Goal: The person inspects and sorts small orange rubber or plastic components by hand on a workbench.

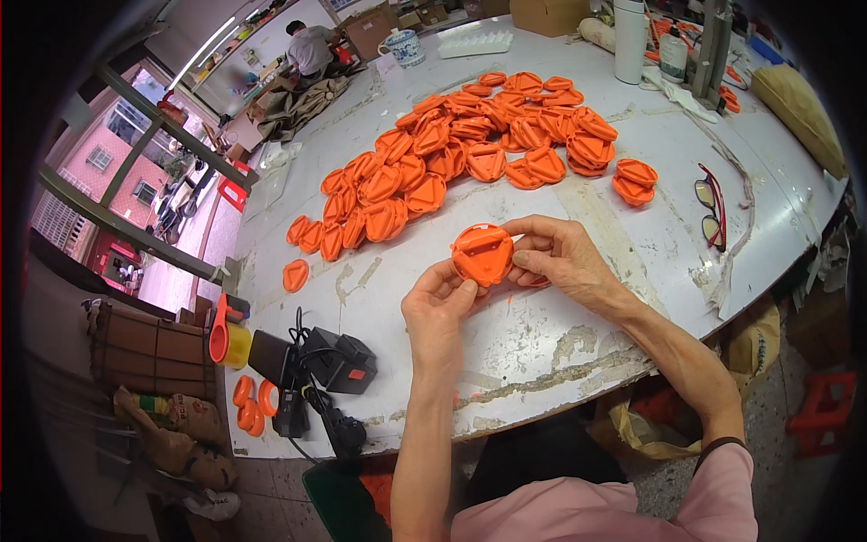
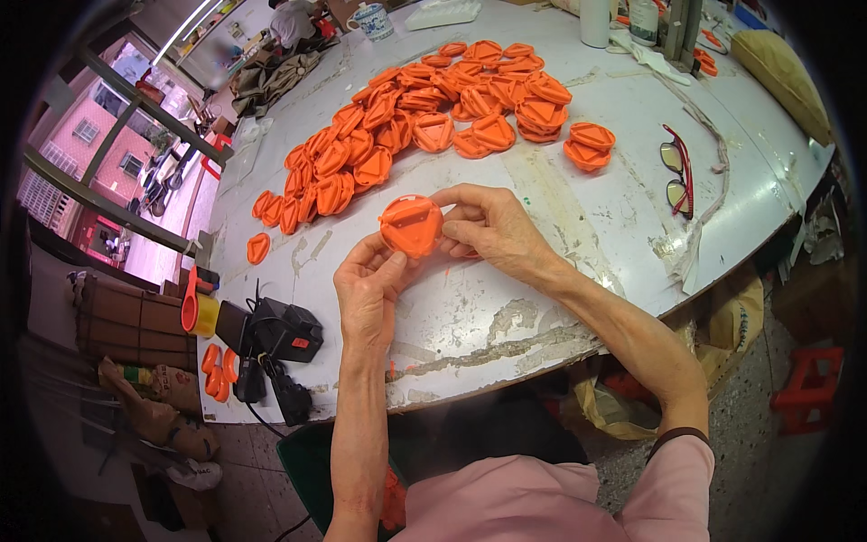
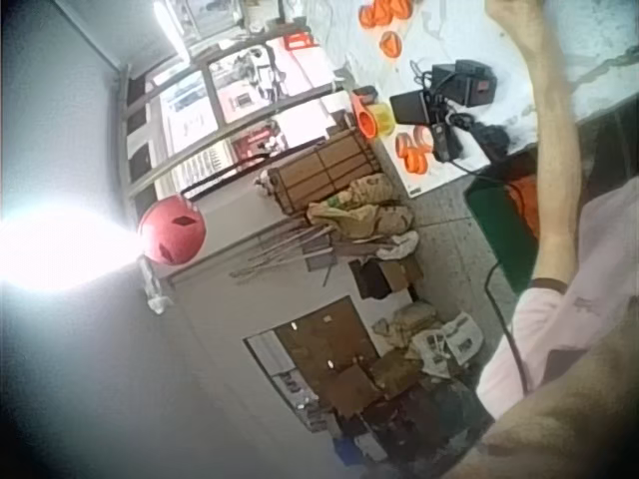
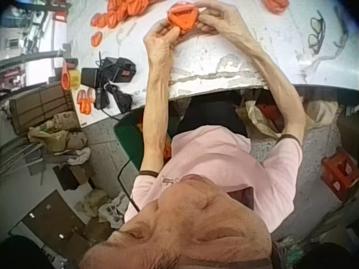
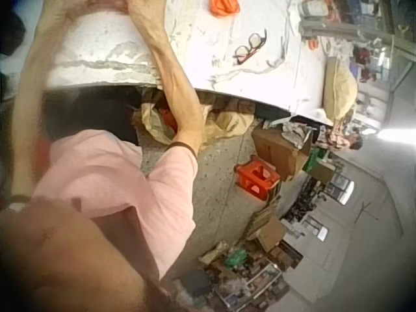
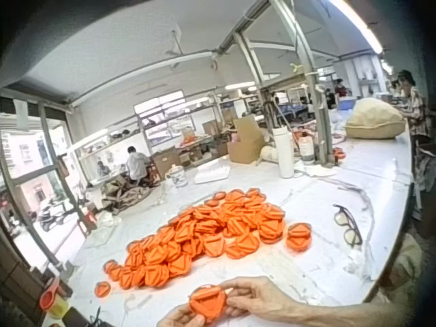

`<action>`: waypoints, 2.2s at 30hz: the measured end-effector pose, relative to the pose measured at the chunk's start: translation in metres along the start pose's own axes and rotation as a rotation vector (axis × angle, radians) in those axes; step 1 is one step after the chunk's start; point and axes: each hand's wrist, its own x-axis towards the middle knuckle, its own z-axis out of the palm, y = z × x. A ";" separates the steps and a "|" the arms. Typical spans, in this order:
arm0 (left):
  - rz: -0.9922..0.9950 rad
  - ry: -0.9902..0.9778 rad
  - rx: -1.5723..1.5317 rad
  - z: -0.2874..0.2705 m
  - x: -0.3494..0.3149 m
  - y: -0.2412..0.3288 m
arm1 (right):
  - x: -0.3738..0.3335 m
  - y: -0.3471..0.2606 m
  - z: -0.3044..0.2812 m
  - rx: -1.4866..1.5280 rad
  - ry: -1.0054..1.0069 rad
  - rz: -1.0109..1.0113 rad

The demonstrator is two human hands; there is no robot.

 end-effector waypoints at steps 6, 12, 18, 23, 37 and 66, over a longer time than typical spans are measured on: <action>-0.001 -0.014 0.021 0.002 0.002 -0.001 | -0.002 0.000 -0.004 0.025 0.002 -0.032; -0.037 0.008 -0.028 0.000 0.001 0.001 | 0.000 0.001 -0.002 0.004 -0.016 -0.029; -0.043 -0.006 -0.052 -0.003 0.002 -0.001 | -0.001 -0.001 -0.001 -0.008 -0.022 -0.042; -0.065 -0.008 -0.047 0.000 0.001 0.003 | -0.001 -0.002 -0.002 -0.036 -0.027 -0.049; -0.077 -0.004 -0.021 -0.001 0.001 0.001 | -0.003 -0.004 0.000 -0.039 -0.037 -0.047; 0.066 0.104 0.096 -0.008 0.006 -0.006 | -0.002 0.005 0.006 -0.249 -0.094 -0.222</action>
